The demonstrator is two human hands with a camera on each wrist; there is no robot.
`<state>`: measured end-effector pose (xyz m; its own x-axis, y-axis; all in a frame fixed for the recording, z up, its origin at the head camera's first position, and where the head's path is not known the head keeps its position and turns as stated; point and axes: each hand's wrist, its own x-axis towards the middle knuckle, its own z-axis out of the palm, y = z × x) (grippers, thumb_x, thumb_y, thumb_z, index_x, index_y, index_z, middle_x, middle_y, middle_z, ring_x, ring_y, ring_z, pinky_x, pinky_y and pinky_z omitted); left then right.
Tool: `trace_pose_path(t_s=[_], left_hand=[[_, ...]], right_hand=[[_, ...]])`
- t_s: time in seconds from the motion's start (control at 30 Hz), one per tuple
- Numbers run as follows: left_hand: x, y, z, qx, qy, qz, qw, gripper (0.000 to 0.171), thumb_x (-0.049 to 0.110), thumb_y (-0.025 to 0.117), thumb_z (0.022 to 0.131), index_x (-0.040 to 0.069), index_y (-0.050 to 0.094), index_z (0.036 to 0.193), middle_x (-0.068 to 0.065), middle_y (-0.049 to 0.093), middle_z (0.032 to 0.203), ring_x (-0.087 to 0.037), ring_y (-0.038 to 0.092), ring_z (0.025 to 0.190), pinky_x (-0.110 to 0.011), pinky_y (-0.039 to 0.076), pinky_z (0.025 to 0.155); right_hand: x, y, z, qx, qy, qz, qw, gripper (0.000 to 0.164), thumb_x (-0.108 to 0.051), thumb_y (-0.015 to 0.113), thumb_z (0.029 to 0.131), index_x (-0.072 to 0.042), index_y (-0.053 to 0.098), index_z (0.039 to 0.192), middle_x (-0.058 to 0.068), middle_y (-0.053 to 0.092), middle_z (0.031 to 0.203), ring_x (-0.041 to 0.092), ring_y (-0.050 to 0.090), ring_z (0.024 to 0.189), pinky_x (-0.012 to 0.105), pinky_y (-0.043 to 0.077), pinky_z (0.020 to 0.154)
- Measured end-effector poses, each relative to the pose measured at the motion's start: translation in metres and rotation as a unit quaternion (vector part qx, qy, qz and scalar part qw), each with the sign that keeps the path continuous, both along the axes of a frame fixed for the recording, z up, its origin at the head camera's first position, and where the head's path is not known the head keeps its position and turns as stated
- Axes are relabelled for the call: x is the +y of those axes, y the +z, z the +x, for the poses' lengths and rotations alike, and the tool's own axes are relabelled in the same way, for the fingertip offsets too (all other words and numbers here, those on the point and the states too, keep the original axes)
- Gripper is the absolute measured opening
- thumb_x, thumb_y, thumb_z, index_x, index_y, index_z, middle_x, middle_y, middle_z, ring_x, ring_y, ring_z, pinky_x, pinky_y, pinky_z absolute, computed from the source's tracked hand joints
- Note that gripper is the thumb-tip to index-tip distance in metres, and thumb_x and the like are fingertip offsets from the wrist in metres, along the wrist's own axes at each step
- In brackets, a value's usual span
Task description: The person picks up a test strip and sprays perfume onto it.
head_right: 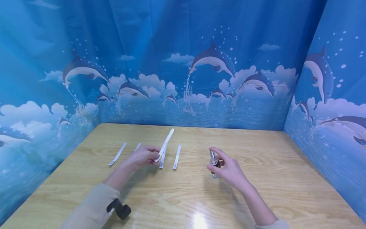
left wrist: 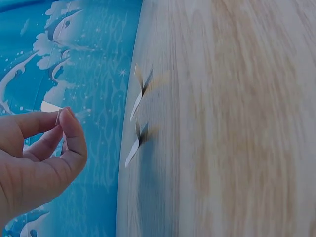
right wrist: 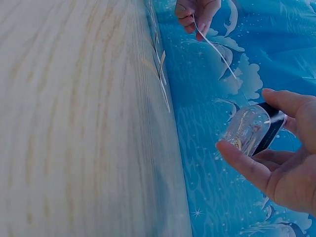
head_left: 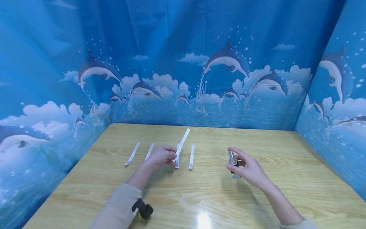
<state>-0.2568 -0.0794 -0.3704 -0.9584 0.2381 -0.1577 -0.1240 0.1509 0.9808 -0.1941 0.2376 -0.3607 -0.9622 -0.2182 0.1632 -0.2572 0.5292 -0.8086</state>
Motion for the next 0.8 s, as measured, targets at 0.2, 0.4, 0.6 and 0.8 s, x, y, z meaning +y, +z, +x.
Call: trace_pose_path(t_s=[0.2, 0.4, 0.6, 0.8], left_hand=[[0.009, 0.001, -0.001, 0.006, 0.002, -0.030, 0.9995, 0.027, -0.003, 0.054, 0.088, -0.013, 0.056, 0.112, -0.012, 0.057, 0.080, -0.014, 0.054, 0.065, -0.022, 0.051, 0.058], [0.014, 0.004, -0.001, 0.024, -0.033, -0.033, 0.9986, 0.026, -0.004, 0.054, 0.087, -0.015, 0.056, 0.110, -0.009, 0.057, 0.075, -0.012, 0.053, 0.062, -0.020, 0.050, 0.056], [0.019, 0.007, 0.003, 0.030, -0.070, -0.037, 0.9964, 0.022, -0.007, 0.056, 0.085, -0.017, 0.058, 0.104, -0.015, 0.061, 0.074, -0.010, 0.053, 0.055, -0.020, 0.049, 0.052], [0.025, 0.009, 0.008, 0.025, -0.080, -0.046, 0.9955, 0.023, -0.006, 0.058, 0.085, -0.015, 0.060, 0.106, -0.025, 0.062, 0.083, -0.011, 0.054, 0.056, -0.020, 0.049, 0.052]], right_hand=[[-0.002, 0.003, -0.001, -0.001, 0.000, -0.005, 1.000, 0.062, -0.020, 0.069, 0.084, -0.014, 0.040, 0.138, 0.014, 0.060, 0.105, 0.028, 0.061, 0.094, 0.029, 0.052, 0.062], [-0.003, 0.004, -0.003, 0.000, 0.002, -0.008, 1.000, 0.064, -0.022, 0.070, 0.084, -0.014, 0.039, 0.139, 0.012, 0.059, 0.103, 0.027, 0.061, 0.092, 0.030, 0.052, 0.060], [-0.005, 0.004, -0.004, 0.023, 0.003, 0.006, 1.000, 0.060, -0.022, 0.069, 0.084, -0.012, 0.042, 0.137, 0.010, 0.060, 0.100, 0.027, 0.061, 0.092, 0.029, 0.052, 0.066], [-0.007, 0.004, -0.004, 0.029, 0.002, 0.003, 1.000, 0.059, -0.022, 0.069, 0.084, -0.012, 0.042, 0.136, 0.010, 0.059, 0.097, 0.027, 0.061, 0.091, 0.028, 0.053, 0.065]])
